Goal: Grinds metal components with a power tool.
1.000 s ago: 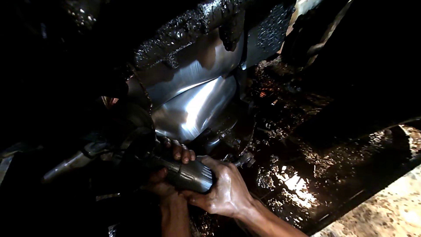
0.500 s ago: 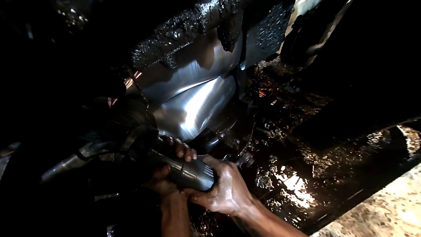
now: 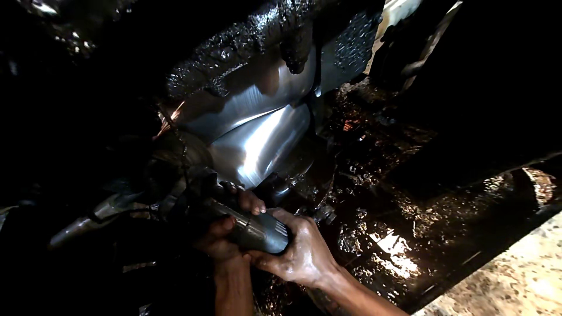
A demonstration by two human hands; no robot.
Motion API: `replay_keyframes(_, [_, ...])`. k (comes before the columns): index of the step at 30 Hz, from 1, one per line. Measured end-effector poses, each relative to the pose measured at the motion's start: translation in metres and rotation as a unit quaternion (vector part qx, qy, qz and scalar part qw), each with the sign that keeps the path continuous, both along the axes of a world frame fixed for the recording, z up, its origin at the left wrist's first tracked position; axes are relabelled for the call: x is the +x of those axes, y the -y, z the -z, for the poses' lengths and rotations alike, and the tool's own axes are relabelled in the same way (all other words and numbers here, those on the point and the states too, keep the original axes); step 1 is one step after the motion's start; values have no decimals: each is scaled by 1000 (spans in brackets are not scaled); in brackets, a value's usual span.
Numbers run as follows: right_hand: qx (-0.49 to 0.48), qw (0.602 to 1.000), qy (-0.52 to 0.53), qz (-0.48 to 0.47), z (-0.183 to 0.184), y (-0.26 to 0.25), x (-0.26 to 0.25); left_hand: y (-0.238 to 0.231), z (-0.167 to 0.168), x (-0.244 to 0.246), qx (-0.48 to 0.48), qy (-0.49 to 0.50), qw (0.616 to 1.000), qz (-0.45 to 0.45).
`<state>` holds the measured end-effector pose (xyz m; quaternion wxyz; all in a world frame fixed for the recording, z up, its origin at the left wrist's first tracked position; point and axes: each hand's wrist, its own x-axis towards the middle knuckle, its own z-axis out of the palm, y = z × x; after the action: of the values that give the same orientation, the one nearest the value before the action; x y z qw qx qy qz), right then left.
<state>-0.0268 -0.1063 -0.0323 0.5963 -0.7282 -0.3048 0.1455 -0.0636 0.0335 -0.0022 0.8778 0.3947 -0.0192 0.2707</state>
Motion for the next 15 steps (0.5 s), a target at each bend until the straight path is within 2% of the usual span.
replay_keyframes(15, [12,999,-44,-2,4,6,5,3,-1,9,42,-5,999,11])
